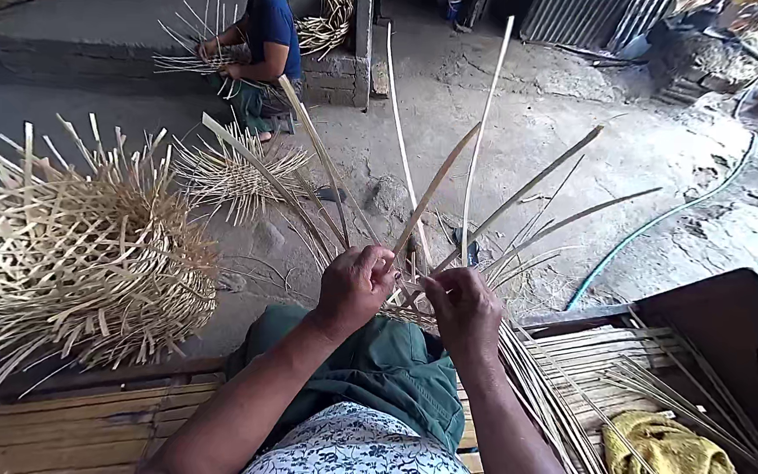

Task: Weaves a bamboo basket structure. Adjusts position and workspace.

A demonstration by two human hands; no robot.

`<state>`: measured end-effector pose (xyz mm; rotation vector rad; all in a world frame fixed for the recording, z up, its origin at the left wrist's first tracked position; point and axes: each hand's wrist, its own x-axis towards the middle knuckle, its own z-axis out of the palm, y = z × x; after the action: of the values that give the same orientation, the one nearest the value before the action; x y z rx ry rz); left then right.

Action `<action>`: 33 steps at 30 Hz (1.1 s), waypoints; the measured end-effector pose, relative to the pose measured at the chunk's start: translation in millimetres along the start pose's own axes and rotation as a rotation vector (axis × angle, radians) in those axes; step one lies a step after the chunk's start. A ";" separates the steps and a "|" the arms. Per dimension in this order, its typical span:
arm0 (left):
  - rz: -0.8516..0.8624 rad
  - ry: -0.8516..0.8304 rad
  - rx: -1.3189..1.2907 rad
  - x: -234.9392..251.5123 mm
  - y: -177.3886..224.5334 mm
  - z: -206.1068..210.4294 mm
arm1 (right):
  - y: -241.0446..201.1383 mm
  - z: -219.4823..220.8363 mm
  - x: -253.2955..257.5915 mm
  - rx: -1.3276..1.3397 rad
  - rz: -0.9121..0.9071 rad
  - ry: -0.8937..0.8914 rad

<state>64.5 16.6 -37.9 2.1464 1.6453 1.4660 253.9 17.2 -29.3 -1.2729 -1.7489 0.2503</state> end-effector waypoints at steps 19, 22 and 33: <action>0.123 -0.206 0.150 -0.6 -8.0 -14.9 | -4.9 -28.6 30.2 0.755 0.278 -0.466; 0.084 -0.232 0.146 4.0 -18.4 -25.1 | 5.8 -54.0 20.9 0.742 0.268 -0.403; 0.024 -0.226 0.102 6.4 -40.8 -41.3 | 304.9 -142.8 -123.9 -0.631 1.034 -0.384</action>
<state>6.3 19.8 -34.1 2.2939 1.6510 1.1164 563.4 1.2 -210.2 -2.6862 -1.3324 0.5777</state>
